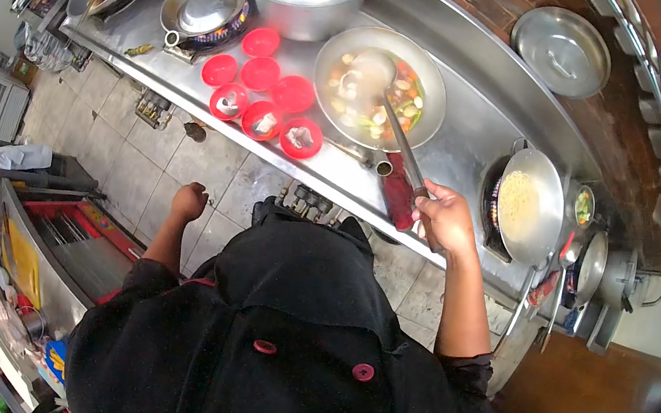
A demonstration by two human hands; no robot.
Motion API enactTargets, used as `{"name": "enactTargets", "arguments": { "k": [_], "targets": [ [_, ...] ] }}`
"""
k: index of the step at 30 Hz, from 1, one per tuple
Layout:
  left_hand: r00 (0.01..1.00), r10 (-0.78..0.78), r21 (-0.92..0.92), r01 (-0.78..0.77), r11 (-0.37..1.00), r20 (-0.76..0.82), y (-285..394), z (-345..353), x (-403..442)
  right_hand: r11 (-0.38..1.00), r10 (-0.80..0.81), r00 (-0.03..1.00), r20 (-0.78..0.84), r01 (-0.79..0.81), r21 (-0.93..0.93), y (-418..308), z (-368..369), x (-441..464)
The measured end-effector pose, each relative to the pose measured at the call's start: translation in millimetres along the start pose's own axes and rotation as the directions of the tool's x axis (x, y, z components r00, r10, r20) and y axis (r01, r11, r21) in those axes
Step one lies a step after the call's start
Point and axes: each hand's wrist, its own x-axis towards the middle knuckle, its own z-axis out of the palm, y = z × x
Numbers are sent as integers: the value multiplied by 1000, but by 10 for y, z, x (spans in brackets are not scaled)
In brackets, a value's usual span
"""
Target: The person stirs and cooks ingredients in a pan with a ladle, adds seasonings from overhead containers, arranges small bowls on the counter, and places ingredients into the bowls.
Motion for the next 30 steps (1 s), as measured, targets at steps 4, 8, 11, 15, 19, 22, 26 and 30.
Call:
{"name": "enactTargets", "arguments": {
  "k": [4, 8, 11, 15, 19, 22, 26, 30],
  "targets": [
    [996, -85, -55, 86, 995, 24, 78, -81, -123, 999, 7, 997, 76, -10, 33, -109, 45, 22],
    [997, -79, -81, 79, 994, 4, -72, 61, -111, 999, 37, 998, 41, -35, -33, -153, 90, -84],
    [997, -75, -83, 73, 994, -22, -86, 88, -131, 1000, 13, 995, 102, -11, -22, -6, -38, -102],
    [995, -95, -50, 94, 994, -15, -19, 62, -123, 998, 45, 995, 86, -48, 29, 91, -99, -191],
    [993, -113, -67, 114, 991, 29, 147, -40, -118, 1000, -4, 998, 63, 4, -8, 202, -139, -202],
    [992, -117, -115, 121, 986, 42, 171, -45, -59, 998, -14, 997, 70, 18, -56, 212, -206, -227],
    [1000, -27, -103, 25, 994, -13, 86, 37, 70, 971, 8, 999, 39, 2, -241, 198, -267, -274],
    [999, 4, -96, -7, 995, -34, 210, -82, 51, 653, -465, 875, 133, 441, -615, 260, -330, -260]
  ]
}}
